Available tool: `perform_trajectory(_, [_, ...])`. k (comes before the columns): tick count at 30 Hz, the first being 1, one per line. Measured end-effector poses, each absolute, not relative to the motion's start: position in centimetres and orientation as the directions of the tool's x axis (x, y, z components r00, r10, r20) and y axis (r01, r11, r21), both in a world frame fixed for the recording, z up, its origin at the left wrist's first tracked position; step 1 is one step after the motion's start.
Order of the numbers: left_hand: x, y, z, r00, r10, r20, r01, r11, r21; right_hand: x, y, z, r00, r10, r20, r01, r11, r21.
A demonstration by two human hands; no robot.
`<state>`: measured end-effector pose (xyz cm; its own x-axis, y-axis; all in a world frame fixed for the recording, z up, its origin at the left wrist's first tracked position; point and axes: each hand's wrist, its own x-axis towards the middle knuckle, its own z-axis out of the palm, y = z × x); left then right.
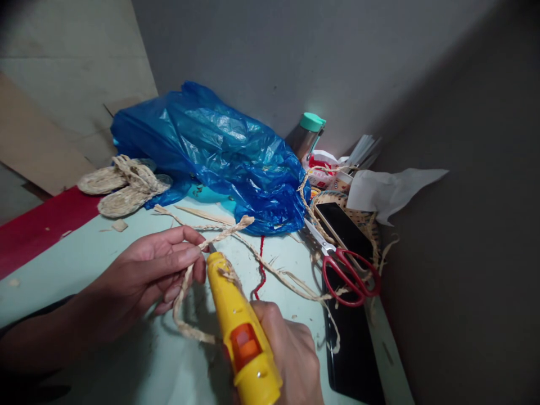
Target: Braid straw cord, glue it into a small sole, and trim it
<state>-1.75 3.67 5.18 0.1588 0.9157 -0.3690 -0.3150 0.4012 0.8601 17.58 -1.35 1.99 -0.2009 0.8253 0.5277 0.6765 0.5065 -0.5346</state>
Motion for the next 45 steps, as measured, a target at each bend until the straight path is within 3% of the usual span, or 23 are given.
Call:
perform_trajectory(26, [-1.7,3.6,5.1,0.186,0.903,-0.387,-0.309,0.428,0.849,18.8,-1.5,2.2,-0.238,0.834,0.498,0.677,0.510,-0.531])
perform_trajectory(32, [-1.7,3.6,5.1,0.187,0.903,-0.386,-0.302,0.427,0.852,18.7,-1.3,2.6,-0.181,0.856,0.483,0.652,0.473,-0.593])
perform_trajectory(37, [-1.8,3.6,5.1,0.196,0.900,-0.390,-0.306,0.434,0.847,18.6,-1.4,2.8,-0.123,0.859,0.496,0.703,0.428,-0.568])
perform_trajectory(45, [-1.9,3.7,4.7,0.214,0.909,-0.357,-0.319,0.410,0.854,18.3,-1.4,1.9,-0.192,0.838,0.510,0.627,0.505,-0.593])
